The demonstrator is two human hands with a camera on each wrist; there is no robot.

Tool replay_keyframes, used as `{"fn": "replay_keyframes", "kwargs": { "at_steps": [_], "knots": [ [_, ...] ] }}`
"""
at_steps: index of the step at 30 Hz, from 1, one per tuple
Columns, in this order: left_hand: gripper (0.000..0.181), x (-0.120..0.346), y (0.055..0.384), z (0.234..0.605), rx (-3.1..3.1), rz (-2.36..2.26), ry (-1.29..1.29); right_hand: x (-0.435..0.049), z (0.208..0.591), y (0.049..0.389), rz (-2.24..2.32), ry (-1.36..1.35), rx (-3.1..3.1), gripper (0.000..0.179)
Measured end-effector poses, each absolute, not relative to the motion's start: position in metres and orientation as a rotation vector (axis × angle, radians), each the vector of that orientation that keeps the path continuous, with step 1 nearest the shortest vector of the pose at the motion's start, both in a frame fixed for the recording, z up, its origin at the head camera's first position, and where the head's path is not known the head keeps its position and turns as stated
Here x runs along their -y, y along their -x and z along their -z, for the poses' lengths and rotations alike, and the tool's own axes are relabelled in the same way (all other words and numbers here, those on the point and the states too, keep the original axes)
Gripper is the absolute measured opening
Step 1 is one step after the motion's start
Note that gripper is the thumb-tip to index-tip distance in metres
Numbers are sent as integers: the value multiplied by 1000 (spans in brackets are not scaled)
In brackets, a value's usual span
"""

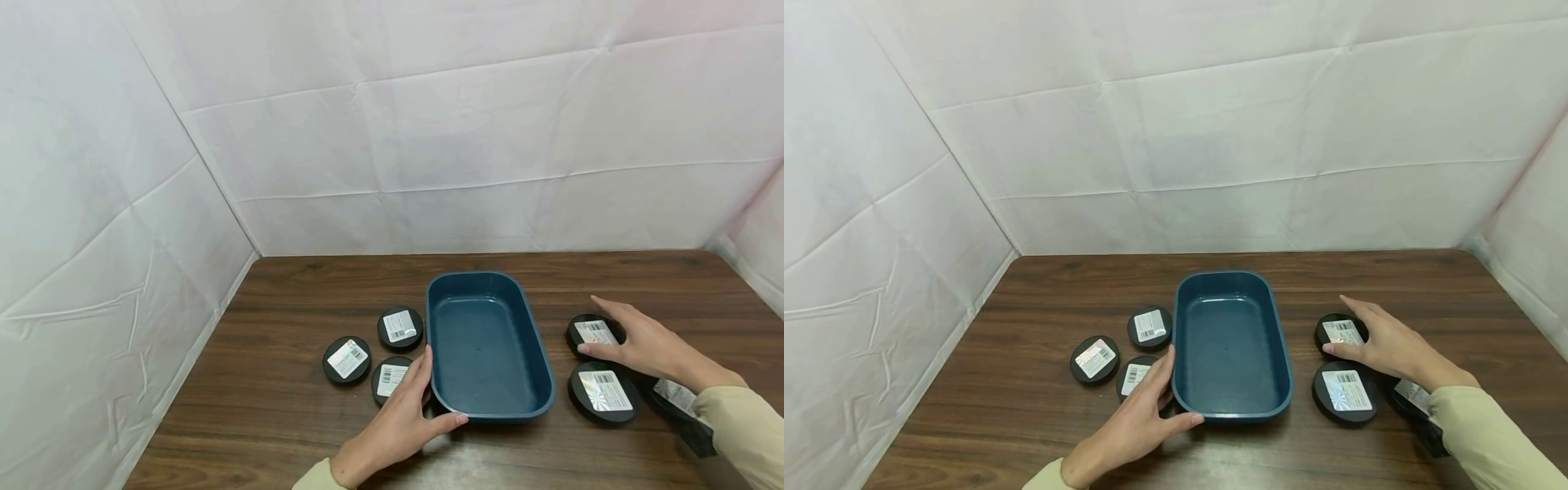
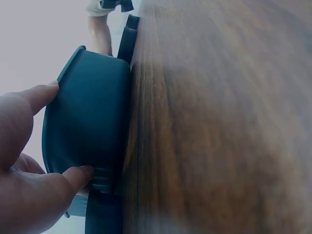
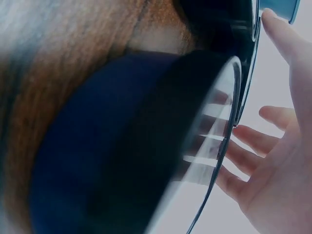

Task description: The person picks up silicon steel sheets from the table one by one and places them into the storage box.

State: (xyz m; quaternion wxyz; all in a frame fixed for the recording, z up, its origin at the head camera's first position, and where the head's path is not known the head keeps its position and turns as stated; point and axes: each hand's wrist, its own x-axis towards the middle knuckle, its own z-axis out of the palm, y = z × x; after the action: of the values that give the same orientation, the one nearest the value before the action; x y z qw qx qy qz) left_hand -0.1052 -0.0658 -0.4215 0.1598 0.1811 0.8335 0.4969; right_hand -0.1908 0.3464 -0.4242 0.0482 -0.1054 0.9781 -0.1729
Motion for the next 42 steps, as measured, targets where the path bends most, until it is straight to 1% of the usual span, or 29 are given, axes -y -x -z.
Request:
{"fn": "replay_keyframes", "kwargs": {
  "at_steps": [14, 31, 42],
  "knots": [
    [105, 67, 106, 421, -2356, -1425, -505, -343, 425, 190, 492, 374, -3018, 97],
    [106, 66, 106, 422, -2353, -1421, -492, -346, 424, 195, 482, 387, -2966, 103],
    [104, 68, 106, 422, -2344, -1418, -486, -347, 426, 195, 520, 463, -2975, 100]
  ]
}}
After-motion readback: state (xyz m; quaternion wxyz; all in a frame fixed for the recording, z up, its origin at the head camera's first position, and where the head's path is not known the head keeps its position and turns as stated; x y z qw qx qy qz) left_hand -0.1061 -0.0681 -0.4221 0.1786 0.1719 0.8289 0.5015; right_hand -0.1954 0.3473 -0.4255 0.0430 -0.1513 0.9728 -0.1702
